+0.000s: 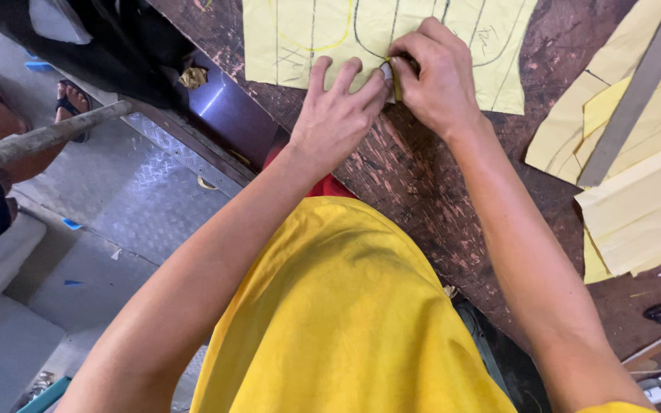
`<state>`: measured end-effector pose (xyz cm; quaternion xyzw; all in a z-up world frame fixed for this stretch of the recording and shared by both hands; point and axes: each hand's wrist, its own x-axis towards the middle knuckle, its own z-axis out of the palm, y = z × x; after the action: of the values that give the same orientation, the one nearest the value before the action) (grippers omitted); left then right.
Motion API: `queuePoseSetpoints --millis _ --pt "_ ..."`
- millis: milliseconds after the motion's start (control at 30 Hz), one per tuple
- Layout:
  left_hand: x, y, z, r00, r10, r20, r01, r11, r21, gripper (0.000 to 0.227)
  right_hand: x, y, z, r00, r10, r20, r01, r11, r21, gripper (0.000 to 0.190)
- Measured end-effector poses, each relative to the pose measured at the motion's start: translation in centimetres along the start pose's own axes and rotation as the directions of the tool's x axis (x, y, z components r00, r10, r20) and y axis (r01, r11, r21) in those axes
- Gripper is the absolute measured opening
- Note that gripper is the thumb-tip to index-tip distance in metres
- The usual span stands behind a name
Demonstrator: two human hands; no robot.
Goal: The person traces outlines on yellow paper patterns using a pencil and a small curved template, then uses a ruler to draw straight lines and a tape measure to mark measurements. The person handles multiple pattern pieces on a wooden workbench.
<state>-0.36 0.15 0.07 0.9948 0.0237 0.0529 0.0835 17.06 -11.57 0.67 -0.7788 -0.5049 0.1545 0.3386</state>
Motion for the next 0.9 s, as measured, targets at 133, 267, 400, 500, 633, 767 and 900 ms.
queuePoseSetpoints --millis 133,267,400,500,633,767,900 --pt "0.6 0.1 0.5 0.998 0.014 0.064 -0.016 0.999 0.040 0.043 -0.4 0.1 -0.5 0.962 0.269 -0.042 -0.259 0.952 0.165 0.004" --pt "0.1 0.1 0.3 0.999 0.009 0.038 -0.010 1.000 0.009 0.046 -2.7 -1.8 0.0 0.941 0.322 -0.101 -0.295 0.931 0.213 0.003" --pt "0.4 0.2 0.2 1.000 0.005 0.029 -0.005 1.000 -0.004 0.047 -5.1 -3.8 1.9 0.930 0.309 -0.201 -0.287 0.949 0.129 0.012" --pt "0.2 0.1 -0.2 1.000 0.012 0.022 -0.012 1.000 0.006 0.045 -6.1 -5.0 3.3 0.922 0.208 -0.326 -0.214 0.977 0.017 0.019" --pt "0.7 0.0 -0.5 1.000 0.010 0.028 -0.010 1.000 -0.009 0.047 -6.1 -5.3 4.1 0.903 0.171 -0.394 -0.219 0.973 -0.078 0.021" --pt "1.0 -0.2 -1.4 0.998 0.019 0.061 -0.018 1.000 -0.013 0.045 -6.2 -5.6 4.4 0.891 0.203 -0.407 -0.244 0.969 -0.050 0.024" --pt "2.2 -0.7 -2.4 0.986 0.032 0.166 -0.028 0.999 -0.029 0.042 -6.3 -5.8 4.8 0.871 0.282 -0.402 -0.307 0.952 0.001 0.024"
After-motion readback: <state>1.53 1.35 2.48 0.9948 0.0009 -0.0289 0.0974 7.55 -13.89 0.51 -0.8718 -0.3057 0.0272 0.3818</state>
